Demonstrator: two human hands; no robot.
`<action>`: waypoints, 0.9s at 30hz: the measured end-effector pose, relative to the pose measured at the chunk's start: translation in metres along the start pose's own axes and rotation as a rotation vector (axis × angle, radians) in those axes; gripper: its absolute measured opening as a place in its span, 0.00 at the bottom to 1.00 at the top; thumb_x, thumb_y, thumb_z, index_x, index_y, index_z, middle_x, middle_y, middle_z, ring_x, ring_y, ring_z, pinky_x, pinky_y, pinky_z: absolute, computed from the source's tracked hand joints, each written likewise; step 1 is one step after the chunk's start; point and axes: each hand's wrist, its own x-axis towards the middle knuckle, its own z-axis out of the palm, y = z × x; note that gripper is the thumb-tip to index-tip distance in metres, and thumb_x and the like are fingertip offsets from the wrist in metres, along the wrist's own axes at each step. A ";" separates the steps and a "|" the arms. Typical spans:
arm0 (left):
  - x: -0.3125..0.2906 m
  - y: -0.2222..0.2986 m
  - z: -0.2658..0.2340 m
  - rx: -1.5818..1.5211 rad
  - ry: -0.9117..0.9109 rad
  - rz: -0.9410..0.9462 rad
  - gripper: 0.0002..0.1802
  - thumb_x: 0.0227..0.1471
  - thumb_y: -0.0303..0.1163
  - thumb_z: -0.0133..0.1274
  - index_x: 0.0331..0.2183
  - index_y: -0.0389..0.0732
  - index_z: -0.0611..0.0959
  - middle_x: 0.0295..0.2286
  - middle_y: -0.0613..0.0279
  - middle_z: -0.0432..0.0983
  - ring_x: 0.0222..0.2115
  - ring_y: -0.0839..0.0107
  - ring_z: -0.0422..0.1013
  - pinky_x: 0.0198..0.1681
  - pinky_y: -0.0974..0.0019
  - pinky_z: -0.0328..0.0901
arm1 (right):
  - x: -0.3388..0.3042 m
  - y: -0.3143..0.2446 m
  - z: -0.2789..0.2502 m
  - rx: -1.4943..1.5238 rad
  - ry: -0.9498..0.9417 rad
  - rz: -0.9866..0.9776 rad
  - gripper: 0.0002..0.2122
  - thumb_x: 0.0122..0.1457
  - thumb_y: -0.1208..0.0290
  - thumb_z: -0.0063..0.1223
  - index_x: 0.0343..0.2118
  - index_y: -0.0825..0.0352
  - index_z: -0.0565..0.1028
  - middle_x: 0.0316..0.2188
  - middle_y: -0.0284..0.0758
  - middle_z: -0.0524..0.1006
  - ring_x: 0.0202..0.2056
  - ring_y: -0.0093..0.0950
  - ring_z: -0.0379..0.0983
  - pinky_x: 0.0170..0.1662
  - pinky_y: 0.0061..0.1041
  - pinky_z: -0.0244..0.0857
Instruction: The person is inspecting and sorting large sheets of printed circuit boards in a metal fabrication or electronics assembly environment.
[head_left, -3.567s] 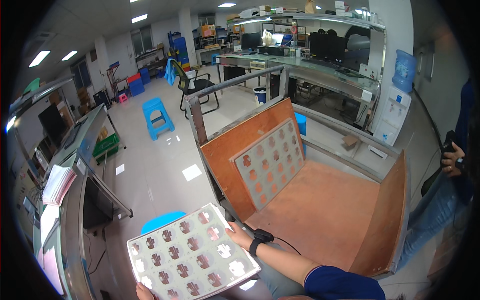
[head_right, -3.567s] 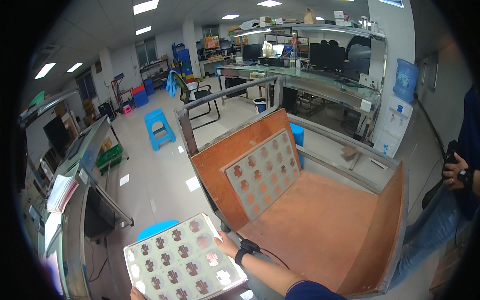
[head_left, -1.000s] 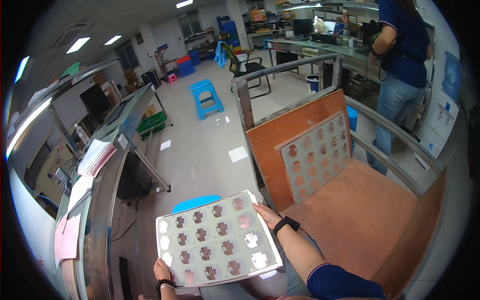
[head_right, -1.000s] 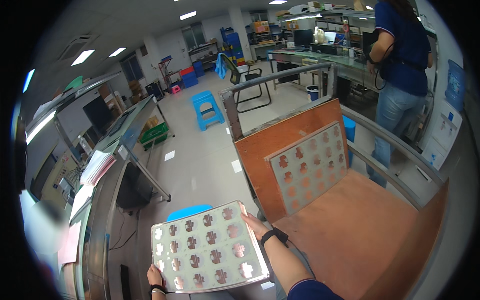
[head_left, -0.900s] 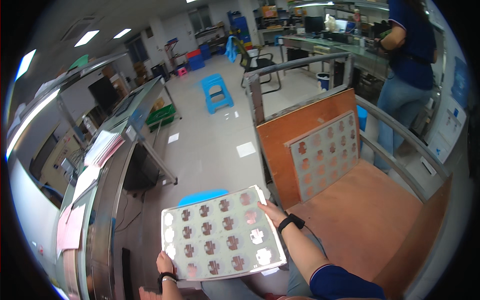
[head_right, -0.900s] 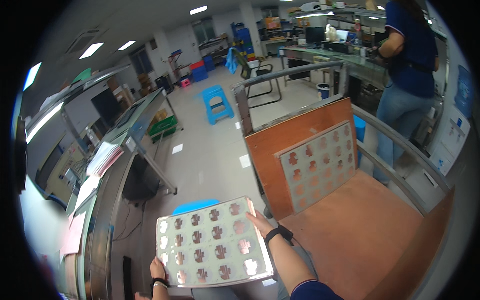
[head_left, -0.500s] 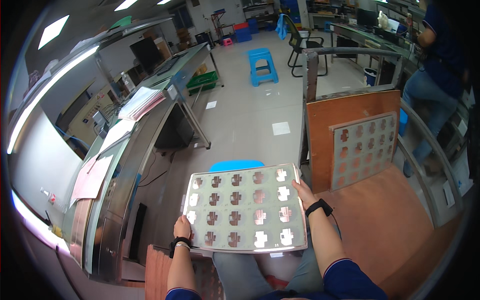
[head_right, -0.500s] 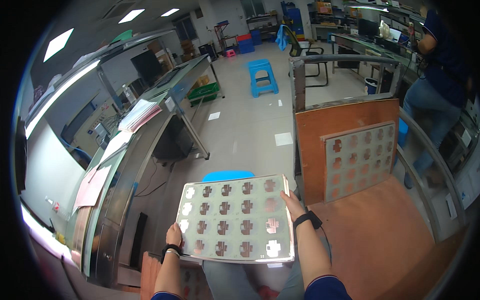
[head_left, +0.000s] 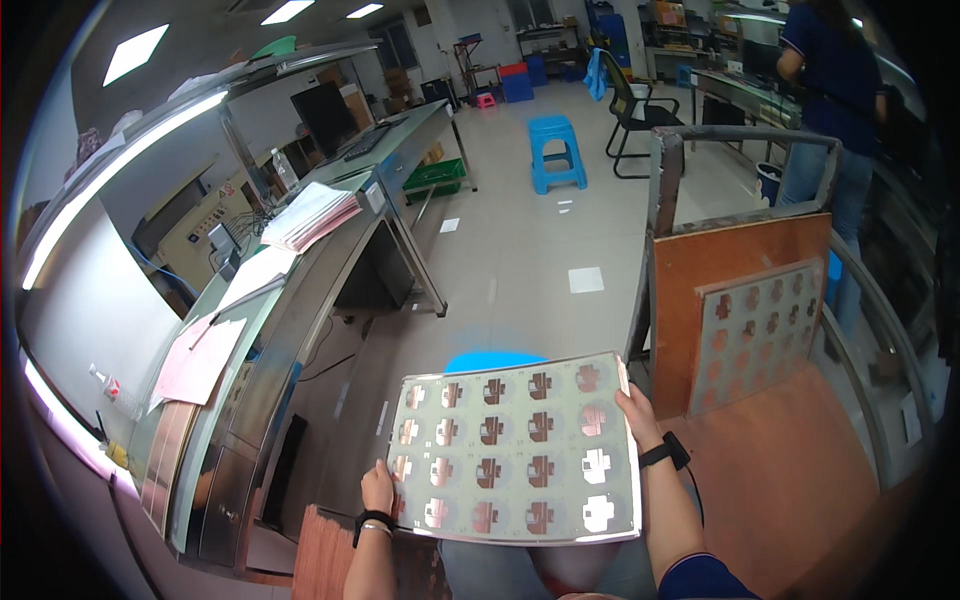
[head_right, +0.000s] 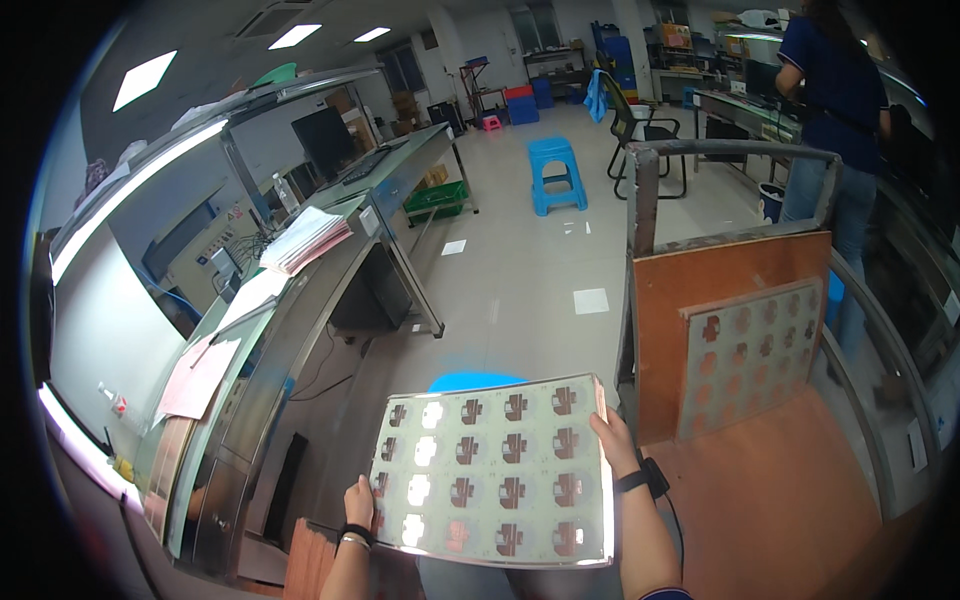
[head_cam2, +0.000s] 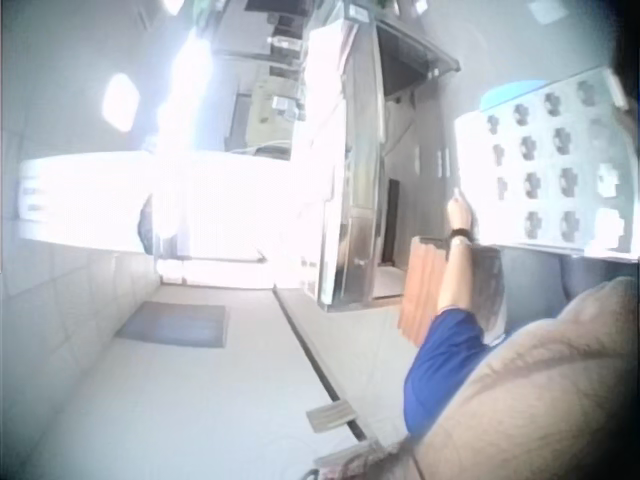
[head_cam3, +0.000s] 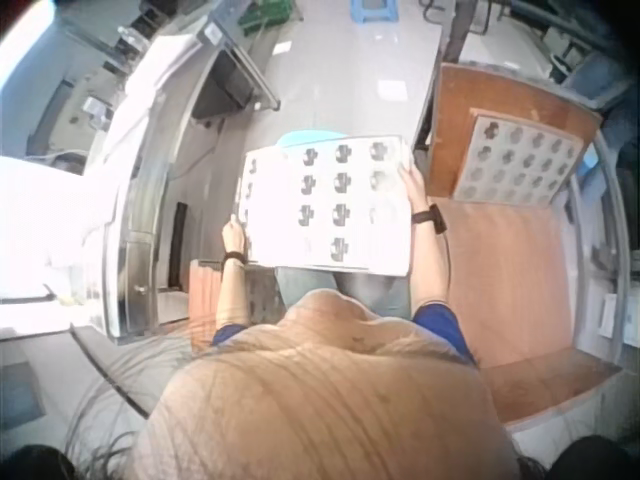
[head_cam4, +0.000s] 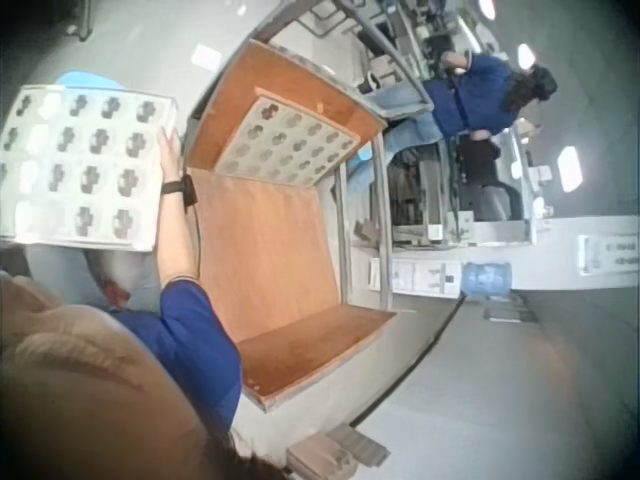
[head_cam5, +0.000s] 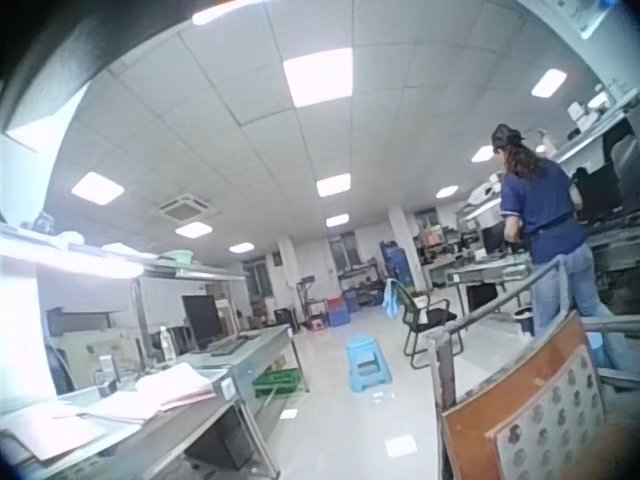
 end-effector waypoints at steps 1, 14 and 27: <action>0.003 -0.002 0.001 -0.002 0.002 -0.004 0.27 0.56 0.44 0.37 0.21 0.30 0.78 0.19 0.44 0.74 0.23 0.50 0.72 0.28 0.54 0.63 | 0.003 0.000 0.000 0.028 0.001 0.011 0.17 0.61 0.69 0.42 0.50 0.73 0.64 0.42 0.34 0.71 0.43 0.23 0.68 0.46 0.21 0.61; 0.012 0.021 0.004 0.042 0.028 0.029 0.25 0.58 0.40 0.38 0.23 0.28 0.75 0.18 0.50 0.72 0.20 0.63 0.68 0.27 0.59 0.61 | 0.046 0.029 -0.002 0.003 0.034 0.114 0.18 0.61 0.65 0.43 0.49 0.73 0.66 0.39 0.33 0.72 0.41 0.20 0.67 0.45 0.19 0.59; -0.030 -0.040 -0.024 -0.170 -0.056 0.070 0.12 0.54 0.28 0.44 0.39 0.32 0.73 0.25 0.59 0.73 0.25 0.75 0.70 0.29 0.71 0.65 | -0.067 -0.065 -0.035 -0.042 0.386 -0.041 0.15 0.62 0.69 0.41 0.50 0.68 0.66 0.41 0.41 0.74 0.32 0.22 0.73 0.32 0.17 0.68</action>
